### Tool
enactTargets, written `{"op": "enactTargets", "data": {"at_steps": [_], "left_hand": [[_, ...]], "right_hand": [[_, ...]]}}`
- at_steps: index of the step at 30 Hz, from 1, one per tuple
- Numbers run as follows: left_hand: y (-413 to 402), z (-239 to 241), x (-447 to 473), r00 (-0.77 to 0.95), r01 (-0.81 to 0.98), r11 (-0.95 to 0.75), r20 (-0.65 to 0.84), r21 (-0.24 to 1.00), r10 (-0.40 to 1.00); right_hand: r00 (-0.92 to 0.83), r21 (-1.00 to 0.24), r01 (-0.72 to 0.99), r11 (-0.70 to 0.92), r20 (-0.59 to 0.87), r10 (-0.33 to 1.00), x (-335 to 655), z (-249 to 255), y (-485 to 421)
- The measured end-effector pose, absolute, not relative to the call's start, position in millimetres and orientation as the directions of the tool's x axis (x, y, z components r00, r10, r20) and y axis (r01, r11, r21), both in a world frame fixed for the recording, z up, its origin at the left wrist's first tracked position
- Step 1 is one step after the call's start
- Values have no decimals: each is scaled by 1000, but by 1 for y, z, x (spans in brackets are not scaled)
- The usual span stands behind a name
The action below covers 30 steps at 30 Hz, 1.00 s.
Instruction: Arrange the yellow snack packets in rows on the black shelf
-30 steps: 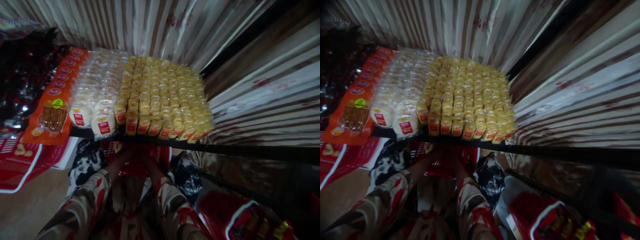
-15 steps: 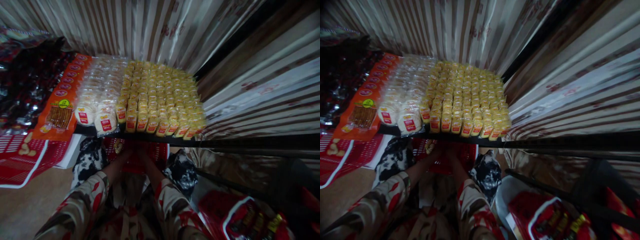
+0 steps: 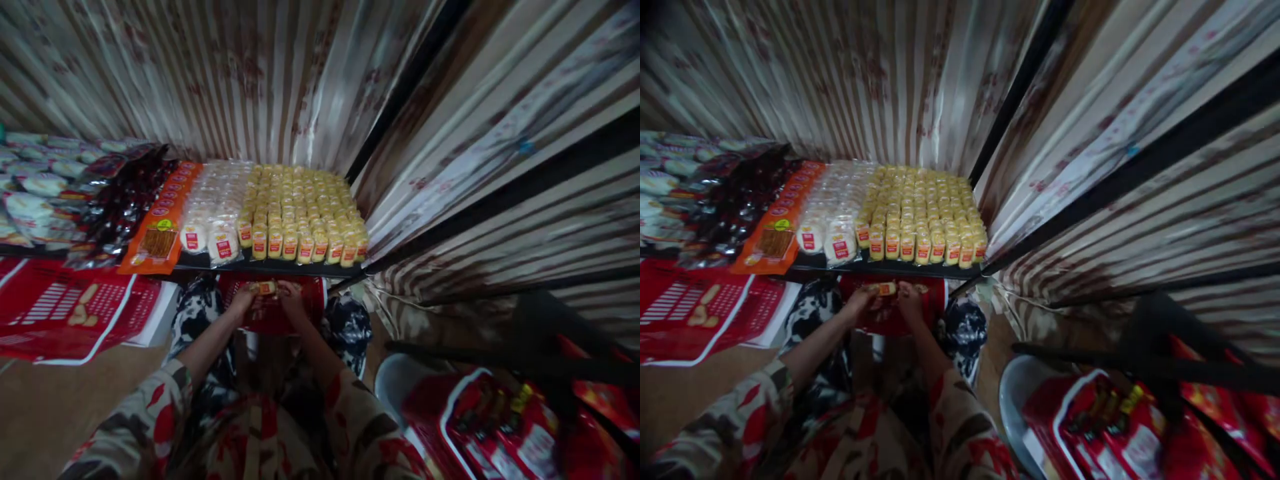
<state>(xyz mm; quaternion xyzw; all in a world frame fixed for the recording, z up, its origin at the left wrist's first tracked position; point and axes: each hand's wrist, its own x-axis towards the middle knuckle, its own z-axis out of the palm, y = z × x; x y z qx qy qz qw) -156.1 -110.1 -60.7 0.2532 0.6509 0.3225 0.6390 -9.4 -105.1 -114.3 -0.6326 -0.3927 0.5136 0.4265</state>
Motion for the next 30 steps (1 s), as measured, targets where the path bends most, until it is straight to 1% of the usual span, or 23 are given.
{"op": "enactTargets", "data": {"at_steps": [5, 8, 12, 14, 19, 23, 30], "left_hand": [[-127, -24, -162, -26, -167, 632, -644, 757, 764], [-137, -5, -159, 14, -196, 602, -611, 774, 791], [-148, 16, -154, 73, -111, 555, -551, 824, 832], [-153, 24, -152, 78, -78, 516, -511, 853, 856], [-162, 32, -151, -8, -8, 392, -392, 920, 920], [-164, 34, -155, -52, 65, 306, -303, 950, 951], [-154, 27, -176, -108, 129, 295, -282, 947, 953]], "right_hand": [[82, -927, -75, -369, -374, 924, -12, -84, -118], [40, -922, -124, -367, -374, 927, -12, -62, -129], [17, -895, -206, -396, -408, 913, -8, -36, -144], [8, -885, -215, -414, -425, 905, -6, -27, -152], [8, -883, -232, -408, -421, 907, -7, -17, -170], [14, -876, -247, -415, -432, 902, -13, -15, -176], [5, -891, -233, -390, -402, 915, -35, -10, -166]]}}
